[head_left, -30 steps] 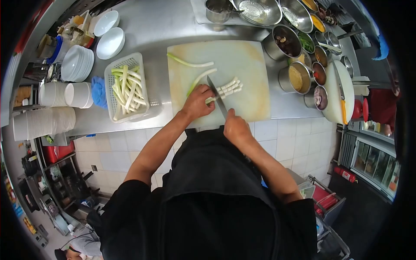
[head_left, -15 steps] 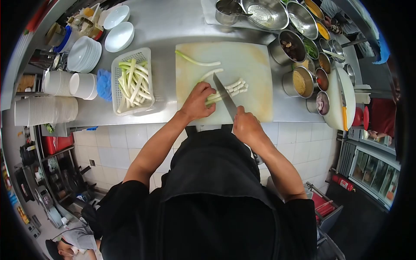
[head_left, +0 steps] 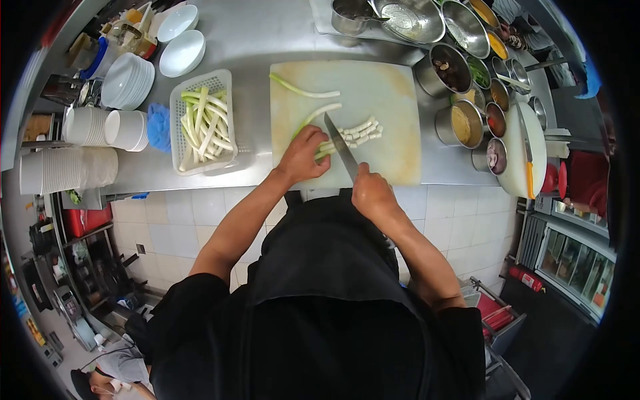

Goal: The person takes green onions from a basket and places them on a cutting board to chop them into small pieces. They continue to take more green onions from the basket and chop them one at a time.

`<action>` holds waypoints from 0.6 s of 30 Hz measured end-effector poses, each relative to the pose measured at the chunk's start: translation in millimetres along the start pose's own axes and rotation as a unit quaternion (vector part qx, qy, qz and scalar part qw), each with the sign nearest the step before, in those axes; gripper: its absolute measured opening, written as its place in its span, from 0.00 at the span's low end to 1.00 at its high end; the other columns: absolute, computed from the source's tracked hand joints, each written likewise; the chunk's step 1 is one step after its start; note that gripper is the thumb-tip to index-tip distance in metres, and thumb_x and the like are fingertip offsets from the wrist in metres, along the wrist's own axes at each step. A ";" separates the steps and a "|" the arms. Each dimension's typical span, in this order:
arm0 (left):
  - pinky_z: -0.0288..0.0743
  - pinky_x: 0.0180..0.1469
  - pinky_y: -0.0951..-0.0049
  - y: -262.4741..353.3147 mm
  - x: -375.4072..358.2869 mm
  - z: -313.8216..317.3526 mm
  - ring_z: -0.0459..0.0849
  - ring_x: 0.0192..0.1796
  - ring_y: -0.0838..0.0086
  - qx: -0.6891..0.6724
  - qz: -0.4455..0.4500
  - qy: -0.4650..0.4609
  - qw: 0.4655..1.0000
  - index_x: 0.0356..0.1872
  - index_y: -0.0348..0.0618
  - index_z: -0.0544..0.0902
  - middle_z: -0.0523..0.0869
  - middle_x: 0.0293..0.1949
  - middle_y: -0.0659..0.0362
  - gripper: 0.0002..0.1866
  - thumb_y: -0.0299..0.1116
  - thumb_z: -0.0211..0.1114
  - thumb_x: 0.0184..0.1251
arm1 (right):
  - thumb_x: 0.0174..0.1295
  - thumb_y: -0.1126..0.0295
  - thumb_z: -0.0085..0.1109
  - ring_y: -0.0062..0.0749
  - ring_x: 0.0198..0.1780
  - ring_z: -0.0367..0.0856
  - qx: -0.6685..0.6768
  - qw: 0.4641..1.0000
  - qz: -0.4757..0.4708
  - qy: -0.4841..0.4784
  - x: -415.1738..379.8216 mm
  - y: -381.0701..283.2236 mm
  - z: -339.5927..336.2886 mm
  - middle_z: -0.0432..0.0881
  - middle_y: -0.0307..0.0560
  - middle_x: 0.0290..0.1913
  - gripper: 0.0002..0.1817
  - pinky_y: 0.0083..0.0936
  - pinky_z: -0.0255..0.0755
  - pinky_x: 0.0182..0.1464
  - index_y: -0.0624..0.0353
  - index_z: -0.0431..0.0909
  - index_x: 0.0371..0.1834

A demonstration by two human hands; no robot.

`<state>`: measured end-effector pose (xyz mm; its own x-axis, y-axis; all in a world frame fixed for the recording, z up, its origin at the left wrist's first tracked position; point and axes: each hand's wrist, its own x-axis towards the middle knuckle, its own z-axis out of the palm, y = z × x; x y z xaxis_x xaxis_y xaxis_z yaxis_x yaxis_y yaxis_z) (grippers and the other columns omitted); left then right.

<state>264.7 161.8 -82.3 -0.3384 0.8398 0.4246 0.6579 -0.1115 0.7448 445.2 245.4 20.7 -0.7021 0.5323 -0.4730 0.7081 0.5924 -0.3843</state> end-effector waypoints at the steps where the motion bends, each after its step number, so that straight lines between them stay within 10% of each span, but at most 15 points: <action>1: 0.76 0.45 0.61 -1.5 -1.1 -4.3 0.78 0.43 0.55 0.024 0.011 0.000 1.000 0.35 0.40 0.80 0.78 0.37 0.52 0.14 0.26 0.69 0.43 | 0.60 0.76 0.51 0.65 0.41 0.84 0.000 1.000 0.001 -0.016 -4.4 -4.5 -7.7 0.83 0.72 0.34 0.18 0.54 0.76 0.48 0.75 0.67 0.52; 18: 0.74 0.52 0.59 -6.9 -7.6 -0.1 0.79 0.47 0.56 0.115 0.073 -0.041 0.990 0.42 0.41 0.80 0.80 0.42 0.53 0.16 0.28 0.69 0.49 | 0.67 0.71 0.51 0.69 0.36 0.81 0.061 0.996 -0.028 0.056 1.4 25.0 4.3 0.81 0.71 0.28 0.12 0.58 0.74 0.44 0.69 0.67 0.47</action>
<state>262.6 156.1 -90.6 -0.1790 0.8650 0.4688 0.8346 -0.1188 0.5379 462.2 258.4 7.0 -0.7406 0.5679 -0.3592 0.6660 0.5498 -0.5041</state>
